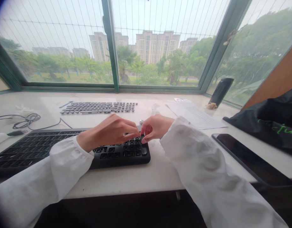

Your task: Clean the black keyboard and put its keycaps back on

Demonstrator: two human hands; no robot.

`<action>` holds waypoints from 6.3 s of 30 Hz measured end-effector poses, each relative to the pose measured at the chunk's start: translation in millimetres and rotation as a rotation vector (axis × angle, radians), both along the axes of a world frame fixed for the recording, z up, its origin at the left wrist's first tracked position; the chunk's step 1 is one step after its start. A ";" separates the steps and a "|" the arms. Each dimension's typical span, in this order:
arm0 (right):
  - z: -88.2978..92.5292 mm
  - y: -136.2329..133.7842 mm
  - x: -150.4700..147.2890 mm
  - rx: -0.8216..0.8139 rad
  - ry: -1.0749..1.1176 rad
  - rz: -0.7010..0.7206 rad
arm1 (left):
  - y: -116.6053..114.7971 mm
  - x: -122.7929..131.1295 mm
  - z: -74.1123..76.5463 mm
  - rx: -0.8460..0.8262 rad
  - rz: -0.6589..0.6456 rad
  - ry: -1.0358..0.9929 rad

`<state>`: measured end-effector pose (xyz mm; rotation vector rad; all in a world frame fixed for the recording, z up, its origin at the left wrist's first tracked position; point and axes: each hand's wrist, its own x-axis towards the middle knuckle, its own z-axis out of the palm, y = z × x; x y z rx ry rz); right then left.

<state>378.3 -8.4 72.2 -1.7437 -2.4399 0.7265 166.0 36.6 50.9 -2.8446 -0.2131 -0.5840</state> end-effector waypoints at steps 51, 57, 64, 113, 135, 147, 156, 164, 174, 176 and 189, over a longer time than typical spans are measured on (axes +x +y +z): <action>-6.0 5.1 3.4 -0.067 0.088 -0.114 | -3.6 3.4 -1.9 -0.218 -0.052 0.022; -5.4 3.7 1.0 -0.140 0.142 -0.168 | -1.7 8.1 -6.3 -0.325 -0.016 -0.004; -5.6 1.1 -1.7 -0.157 0.138 -0.234 | -1.9 9.2 -5.9 -0.326 0.018 0.006; -34.4 27.8 14.3 -0.560 0.510 -0.303 | -0.5 11.0 -9.9 -0.401 0.148 -0.018; -38.2 30.5 14.8 -0.548 0.485 -0.243 | -5.9 10.3 -10.5 -0.170 0.110 0.036; -35.9 24.7 14.3 -0.520 0.452 -0.192 | -5.5 8.5 -10.9 -0.113 0.068 0.057; -35.4 24.3 15.0 -0.470 0.407 -0.123 | -14.1 11.6 -9.1 -0.056 0.079 0.075; -26.4 18.6 16.2 -0.439 0.384 -0.128 | -9.3 10.2 -9.9 -0.122 0.098 0.010; -18.4 17.1 11.5 -0.205 0.357 -0.203 | -0.9 6.7 -6.5 -0.135 0.337 -0.108; -21.1 18.5 9.8 -0.244 0.317 -0.215 | -0.3 6.9 -6.9 -0.135 0.340 -0.108; -21.8 18.6 6.7 -0.289 0.366 -0.134 | 2.8 6.9 -8.1 -0.134 0.366 -0.162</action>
